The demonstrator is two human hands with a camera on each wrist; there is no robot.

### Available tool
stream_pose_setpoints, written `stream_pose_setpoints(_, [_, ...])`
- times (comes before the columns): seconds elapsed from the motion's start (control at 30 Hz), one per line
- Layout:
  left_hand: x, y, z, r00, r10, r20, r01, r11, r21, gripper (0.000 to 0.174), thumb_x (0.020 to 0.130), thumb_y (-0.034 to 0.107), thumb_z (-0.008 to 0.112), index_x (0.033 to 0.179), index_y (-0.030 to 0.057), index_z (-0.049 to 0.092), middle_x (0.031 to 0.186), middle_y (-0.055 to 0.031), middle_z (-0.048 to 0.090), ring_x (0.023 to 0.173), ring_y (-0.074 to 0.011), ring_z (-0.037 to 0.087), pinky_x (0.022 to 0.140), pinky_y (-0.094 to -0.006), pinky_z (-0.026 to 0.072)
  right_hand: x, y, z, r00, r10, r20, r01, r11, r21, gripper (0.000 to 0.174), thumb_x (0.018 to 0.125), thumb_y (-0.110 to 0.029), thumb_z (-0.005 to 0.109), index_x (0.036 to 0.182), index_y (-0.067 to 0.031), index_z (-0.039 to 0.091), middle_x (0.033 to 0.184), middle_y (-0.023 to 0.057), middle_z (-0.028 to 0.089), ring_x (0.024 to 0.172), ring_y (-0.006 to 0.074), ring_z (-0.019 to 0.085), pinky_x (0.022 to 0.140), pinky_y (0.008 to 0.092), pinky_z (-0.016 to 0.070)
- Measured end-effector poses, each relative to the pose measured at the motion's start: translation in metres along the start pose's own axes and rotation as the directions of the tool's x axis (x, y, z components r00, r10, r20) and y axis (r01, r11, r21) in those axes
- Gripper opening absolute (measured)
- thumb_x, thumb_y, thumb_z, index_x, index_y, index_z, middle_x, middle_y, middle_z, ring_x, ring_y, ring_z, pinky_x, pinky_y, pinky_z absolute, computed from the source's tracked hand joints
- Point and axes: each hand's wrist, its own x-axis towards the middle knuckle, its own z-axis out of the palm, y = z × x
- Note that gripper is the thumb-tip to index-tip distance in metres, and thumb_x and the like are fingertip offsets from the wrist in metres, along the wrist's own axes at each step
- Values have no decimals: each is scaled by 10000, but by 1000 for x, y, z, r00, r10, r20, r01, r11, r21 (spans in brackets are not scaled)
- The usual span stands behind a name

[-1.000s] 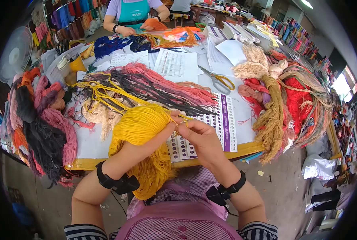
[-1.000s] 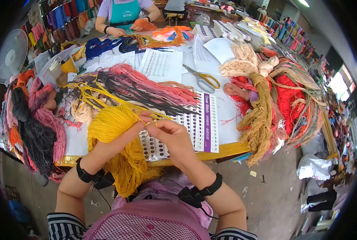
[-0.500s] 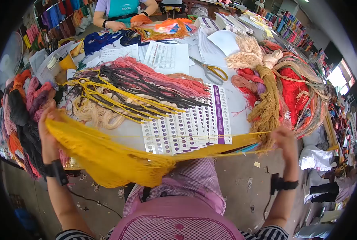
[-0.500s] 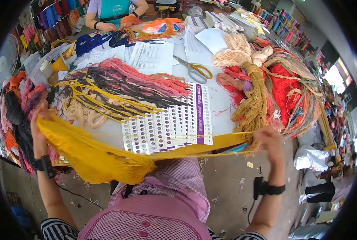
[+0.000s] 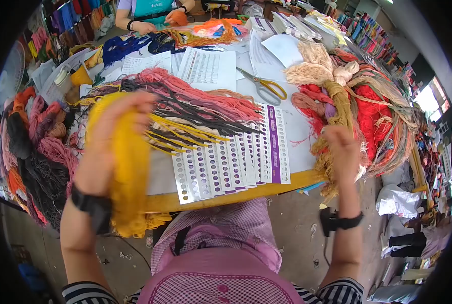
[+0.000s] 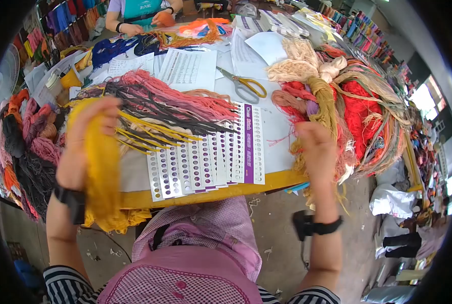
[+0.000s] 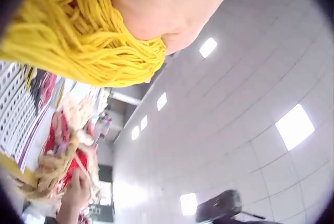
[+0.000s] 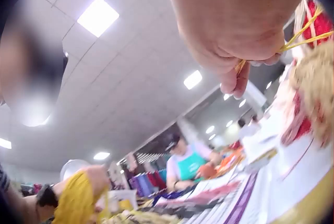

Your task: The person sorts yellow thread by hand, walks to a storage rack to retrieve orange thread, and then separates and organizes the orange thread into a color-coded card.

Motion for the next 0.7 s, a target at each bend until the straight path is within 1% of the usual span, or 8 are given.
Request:
stream_pose_setpoints(0.03, [18,-16,19,989,-144,43,142,989,36,213,859,140,658,1020,1,642,823,-5,589,689,-67,541,652,-177,452,-5,0,36,1000,-12,27,9,996,91,95,886,-33,595,966,-20,644,862,29,660,840,119,603,773,273,471])
stream_pose_setpoints(0.07, [35,-35,32,954,-287,80,281,956,79,202,844,151,680,984,8,652,801,-5,595,690,-71,547,650,-179,458,-11,-9,65,990,-104,92,80,968,238,102,898,-68,572,965,-38,642,865,45,667,754,145,618,708,280,485])
stream_pose_setpoints(0.1, [46,-57,41,931,-348,110,338,936,101,198,855,158,671,993,17,654,798,-10,602,667,-70,552,611,-182,463,-16,-27,82,973,2,231,-11,999,38,114,910,-104,541,966,-36,613,836,72,672,657,172,625,633,292,495])
stream_pose_setpoints(0.13, [56,-79,47,902,-409,139,394,911,125,194,867,164,661,1003,27,655,795,-16,609,644,-69,557,571,-185,469,-17,-33,98,931,27,365,-109,972,207,118,910,-120,523,969,-38,582,792,86,673,591,177,625,585,300,497])
stream_pose_setpoints(0.2, [71,-116,54,806,-592,19,584,800,139,202,864,185,675,986,24,652,835,-47,641,662,-101,590,603,-208,503,-22,-34,130,903,126,410,-272,908,320,118,858,-87,589,956,-22,596,733,94,676,603,167,635,581,299,492])
stream_pose_setpoints(0.37, [73,-150,55,764,-642,-60,644,755,124,196,882,190,654,973,18,632,927,-90,664,733,-135,620,674,-248,534,-20,-19,155,943,123,308,-181,969,166,93,795,-102,659,831,-17,673,728,129,667,635,238,651,596,337,499])
stream_pose_setpoints(0.43, [68,-155,57,805,-589,-71,594,798,105,211,892,206,637,988,18,621,924,-93,664,750,-136,619,683,-261,535,-19,-22,155,967,13,256,-25,999,41,95,775,-99,661,827,-20,665,732,142,665,652,289,648,604,360,500])
stream_pose_setpoints(0.7, [57,-156,64,825,-560,-79,565,818,107,220,905,223,622,998,23,620,921,-82,661,737,-126,608,665,-248,527,-20,-16,160,979,-37,198,32,999,29,81,740,-97,664,774,-29,637,736,138,635,671,319,625,594,394,486])
